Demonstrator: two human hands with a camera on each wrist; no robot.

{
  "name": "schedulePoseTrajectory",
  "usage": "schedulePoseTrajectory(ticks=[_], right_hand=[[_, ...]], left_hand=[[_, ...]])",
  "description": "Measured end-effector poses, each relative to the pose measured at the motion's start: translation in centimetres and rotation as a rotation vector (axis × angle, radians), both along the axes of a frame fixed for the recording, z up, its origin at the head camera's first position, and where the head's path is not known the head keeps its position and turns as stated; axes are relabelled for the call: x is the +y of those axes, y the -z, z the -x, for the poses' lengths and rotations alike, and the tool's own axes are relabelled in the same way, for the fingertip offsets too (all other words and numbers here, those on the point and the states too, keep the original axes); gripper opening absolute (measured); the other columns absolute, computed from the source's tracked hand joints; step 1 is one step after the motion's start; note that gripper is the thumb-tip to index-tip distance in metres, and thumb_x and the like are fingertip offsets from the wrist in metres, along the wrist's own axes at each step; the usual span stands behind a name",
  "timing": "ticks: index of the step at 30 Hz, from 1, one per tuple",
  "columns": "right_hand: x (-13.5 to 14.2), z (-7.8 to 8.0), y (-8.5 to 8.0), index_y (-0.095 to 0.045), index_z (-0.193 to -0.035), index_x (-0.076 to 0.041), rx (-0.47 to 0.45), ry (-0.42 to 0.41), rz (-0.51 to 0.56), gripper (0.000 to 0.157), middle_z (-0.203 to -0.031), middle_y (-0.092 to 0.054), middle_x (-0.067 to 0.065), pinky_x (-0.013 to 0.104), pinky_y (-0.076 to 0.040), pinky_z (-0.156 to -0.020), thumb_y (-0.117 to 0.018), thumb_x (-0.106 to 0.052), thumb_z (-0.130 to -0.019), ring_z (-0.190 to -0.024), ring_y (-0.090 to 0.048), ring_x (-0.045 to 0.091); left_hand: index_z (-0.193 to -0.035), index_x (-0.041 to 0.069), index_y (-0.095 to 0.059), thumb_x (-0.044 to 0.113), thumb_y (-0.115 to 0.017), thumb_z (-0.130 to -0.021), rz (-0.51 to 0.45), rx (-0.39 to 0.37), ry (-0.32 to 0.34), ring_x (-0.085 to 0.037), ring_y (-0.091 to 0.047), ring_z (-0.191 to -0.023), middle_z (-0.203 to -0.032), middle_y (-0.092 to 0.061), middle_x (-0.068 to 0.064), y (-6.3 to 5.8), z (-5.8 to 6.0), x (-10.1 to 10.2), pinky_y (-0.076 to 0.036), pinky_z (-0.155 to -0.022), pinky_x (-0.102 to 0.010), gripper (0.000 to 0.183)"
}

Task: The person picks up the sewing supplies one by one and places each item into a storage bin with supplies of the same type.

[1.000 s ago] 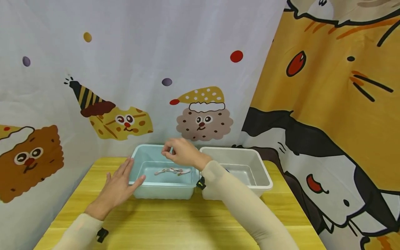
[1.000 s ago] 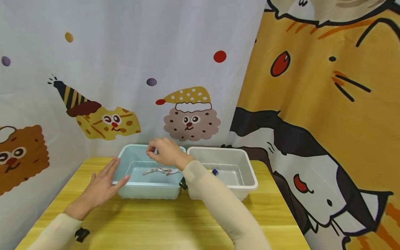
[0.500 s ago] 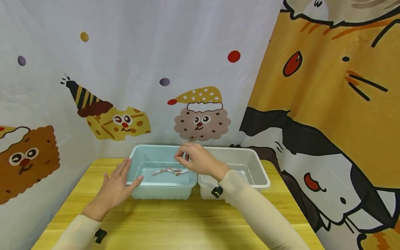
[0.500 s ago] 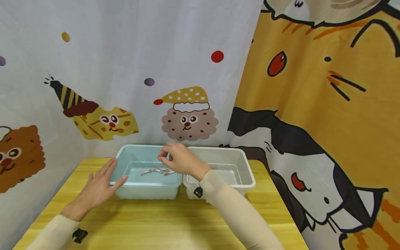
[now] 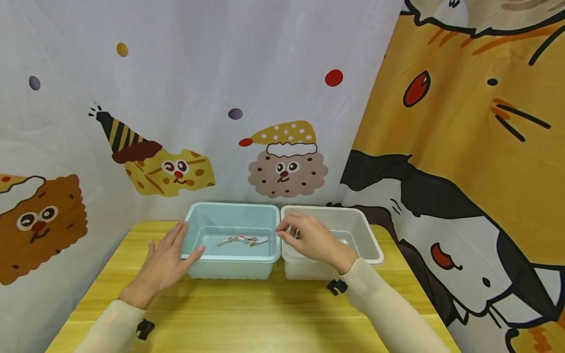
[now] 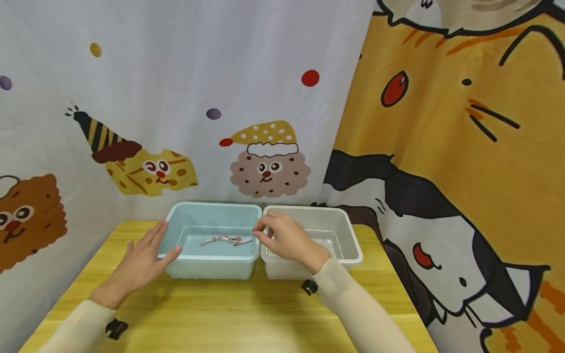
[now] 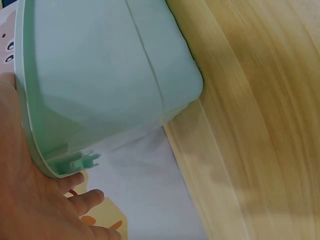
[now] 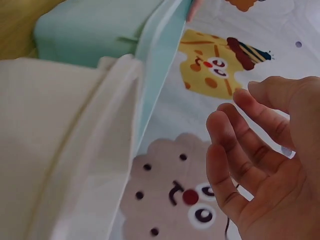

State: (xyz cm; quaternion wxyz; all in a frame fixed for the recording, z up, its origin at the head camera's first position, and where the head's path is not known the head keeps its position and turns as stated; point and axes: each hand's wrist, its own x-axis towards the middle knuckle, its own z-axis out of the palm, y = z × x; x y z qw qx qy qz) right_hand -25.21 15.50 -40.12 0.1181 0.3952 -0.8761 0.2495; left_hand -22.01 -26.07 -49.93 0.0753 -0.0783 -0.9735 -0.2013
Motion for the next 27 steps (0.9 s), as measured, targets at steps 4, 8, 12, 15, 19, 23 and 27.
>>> schedulePoseTrajectory(ticks=[4, 8, 12, 15, 19, 23, 27], right_hand=[[2.1, -0.7, 1.1, -0.085, -0.115, -0.016, -0.035, 0.044, 0.027, 0.005, -0.112, -0.081, -0.004, 0.030, -0.066, -0.078, -0.080, -0.017, -0.112, -0.088, -0.071, 0.005], [4.3, -1.5, 2.3, -0.085, -0.116, -0.019, -0.031, 0.094, 0.045, 0.008, -0.113, -0.081, -0.006, 0.031, -0.065, -0.079, -0.082, -0.015, -0.111, -0.088, -0.069, 0.004], [6.2, -2.5, 3.5, -0.085, -0.117, -0.019, 0.026, 0.140, 0.040, 0.010, -0.113, -0.079, -0.003, 0.029, -0.062, -0.079, -0.084, -0.013, -0.109, -0.091, -0.071, 0.011], [7.5, -3.3, 4.3, -0.084, -0.119, -0.018, 0.081, 0.171, 0.033, 0.012, -0.116, -0.079, -0.001, 0.033, -0.064, -0.083, -0.086, -0.013, -0.108, -0.096, -0.075, 0.017], [9.1, -4.4, 5.0, -0.083, -0.125, -0.017, 0.127, 0.226, 0.015, 0.021, -0.128, -0.079, 0.001, 0.043, -0.068, -0.092, -0.089, -0.016, -0.105, -0.109, -0.078, 0.021], [10.1, -5.2, 5.6, -0.082, -0.134, -0.015, 0.139, 0.261, -0.003, 0.034, -0.140, -0.076, 0.008, 0.052, -0.067, -0.098, -0.093, -0.022, -0.103, -0.122, -0.077, 0.028], [10.6, -5.6, 6.5, -0.078, -0.146, -0.016, 0.161, 0.285, -0.026, 0.050, -0.151, -0.072, 0.013, 0.066, -0.062, -0.108, -0.095, -0.030, -0.101, -0.134, -0.074, 0.036]], left_hand=[[-0.185, 0.000, -0.022, 0.075, -0.055, -0.115, 0.011, -0.003, 0.001, -0.059, -0.032, -0.173, -0.193, -0.022, -0.028, -0.1, -0.2, 0.1, -0.017, -0.125, -0.101, 0.108], [-0.185, 0.000, -0.024, 0.073, -0.057, -0.115, 0.020, 0.013, -0.001, -0.057, -0.033, -0.173, -0.193, -0.025, -0.028, 0.0, -0.3, 0.1, -0.017, -0.126, -0.100, 0.107], [-0.184, -0.001, -0.028, 0.072, -0.058, -0.115, 0.015, 0.050, 0.001, -0.056, -0.034, -0.173, -0.191, -0.028, -0.028, 0.0, -0.4, 0.0, -0.017, -0.128, -0.098, 0.104], [-0.182, 0.001, -0.033, 0.070, -0.061, -0.115, 0.005, 0.088, 0.009, -0.054, -0.037, -0.171, -0.189, -0.033, -0.028, -0.2, -0.6, 0.0, -0.017, -0.129, -0.098, 0.101], [-0.181, 0.003, -0.039, 0.069, -0.062, -0.114, 0.001, 0.123, 0.025, -0.053, -0.039, -0.171, -0.188, -0.037, -0.026, -0.6, -0.8, 0.3, -0.017, -0.128, -0.098, 0.097], [-0.182, 0.005, -0.039, 0.071, -0.060, -0.114, 0.019, 0.132, 0.035, -0.052, -0.037, -0.173, -0.189, -0.037, -0.024, -1.2, -1.0, 0.9, -0.015, -0.129, -0.098, 0.096], [-0.182, 0.006, -0.040, 0.070, -0.060, -0.115, 0.048, 0.144, 0.056, -0.054, -0.038, -0.173, -0.188, -0.039, -0.024, -1.7, -1.5, 1.6, -0.016, -0.129, -0.098, 0.095]])
